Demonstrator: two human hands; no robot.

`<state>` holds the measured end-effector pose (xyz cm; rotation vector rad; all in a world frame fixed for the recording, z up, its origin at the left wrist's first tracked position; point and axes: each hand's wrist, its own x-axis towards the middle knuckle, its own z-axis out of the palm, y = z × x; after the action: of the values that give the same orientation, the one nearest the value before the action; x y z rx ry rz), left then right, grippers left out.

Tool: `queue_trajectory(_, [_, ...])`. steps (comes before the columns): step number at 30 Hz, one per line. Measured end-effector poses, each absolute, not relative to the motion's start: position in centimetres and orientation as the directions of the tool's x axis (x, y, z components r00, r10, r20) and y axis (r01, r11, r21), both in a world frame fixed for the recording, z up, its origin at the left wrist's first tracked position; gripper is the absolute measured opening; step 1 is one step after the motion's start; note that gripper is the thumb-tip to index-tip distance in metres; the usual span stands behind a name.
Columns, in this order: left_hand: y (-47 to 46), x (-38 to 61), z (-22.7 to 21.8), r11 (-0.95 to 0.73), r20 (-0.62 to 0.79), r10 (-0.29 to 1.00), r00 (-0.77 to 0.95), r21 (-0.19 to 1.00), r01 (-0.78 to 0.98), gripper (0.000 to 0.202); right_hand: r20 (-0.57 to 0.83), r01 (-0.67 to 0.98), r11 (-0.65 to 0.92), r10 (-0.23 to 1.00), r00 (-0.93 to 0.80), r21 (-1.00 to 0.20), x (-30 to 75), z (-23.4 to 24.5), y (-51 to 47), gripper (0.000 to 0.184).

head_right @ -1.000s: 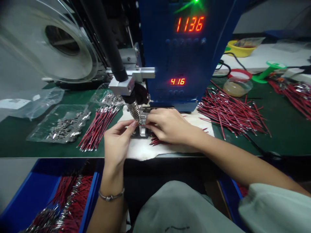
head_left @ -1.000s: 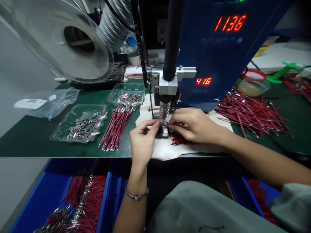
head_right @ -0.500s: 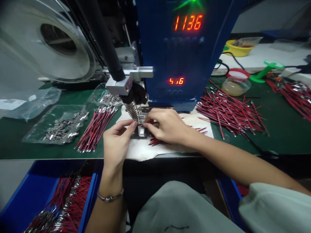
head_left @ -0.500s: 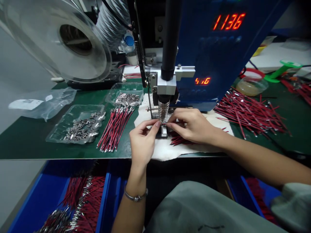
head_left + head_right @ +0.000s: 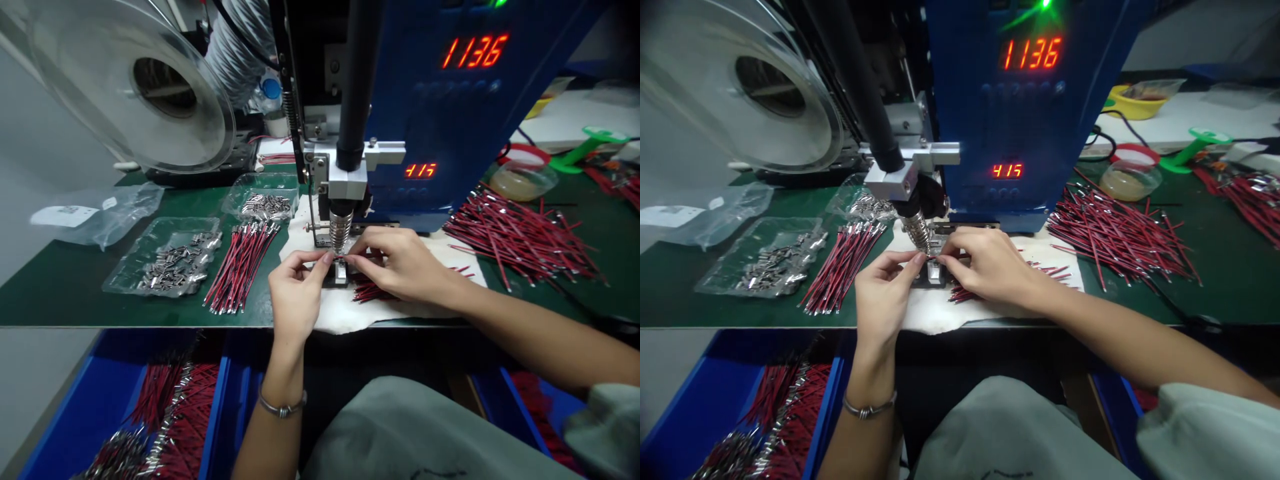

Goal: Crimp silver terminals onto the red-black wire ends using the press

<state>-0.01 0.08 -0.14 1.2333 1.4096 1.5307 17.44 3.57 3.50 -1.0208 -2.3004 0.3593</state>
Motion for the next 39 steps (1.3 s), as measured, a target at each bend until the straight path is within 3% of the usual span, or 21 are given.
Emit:
queue_trajectory(15, [-0.22, 0.0, 0.1, -0.149, 0.178, 0.935, -0.307, 0.982, 0.117, 0.02, 0.312, 0.574, 0.503, 0.861, -0.403, -0.647, 16.75, 3.52, 3.02, 0.014])
queue_trajectory(39, [-0.2, -0.1, 0.1, -0.14, 0.171, 0.938, -0.301, 0.983, 0.121, 0.021, 0.37, 0.564, 0.543, 0.838, -0.4, -0.622, 16.8, 3.27, 2.87, 0.011])
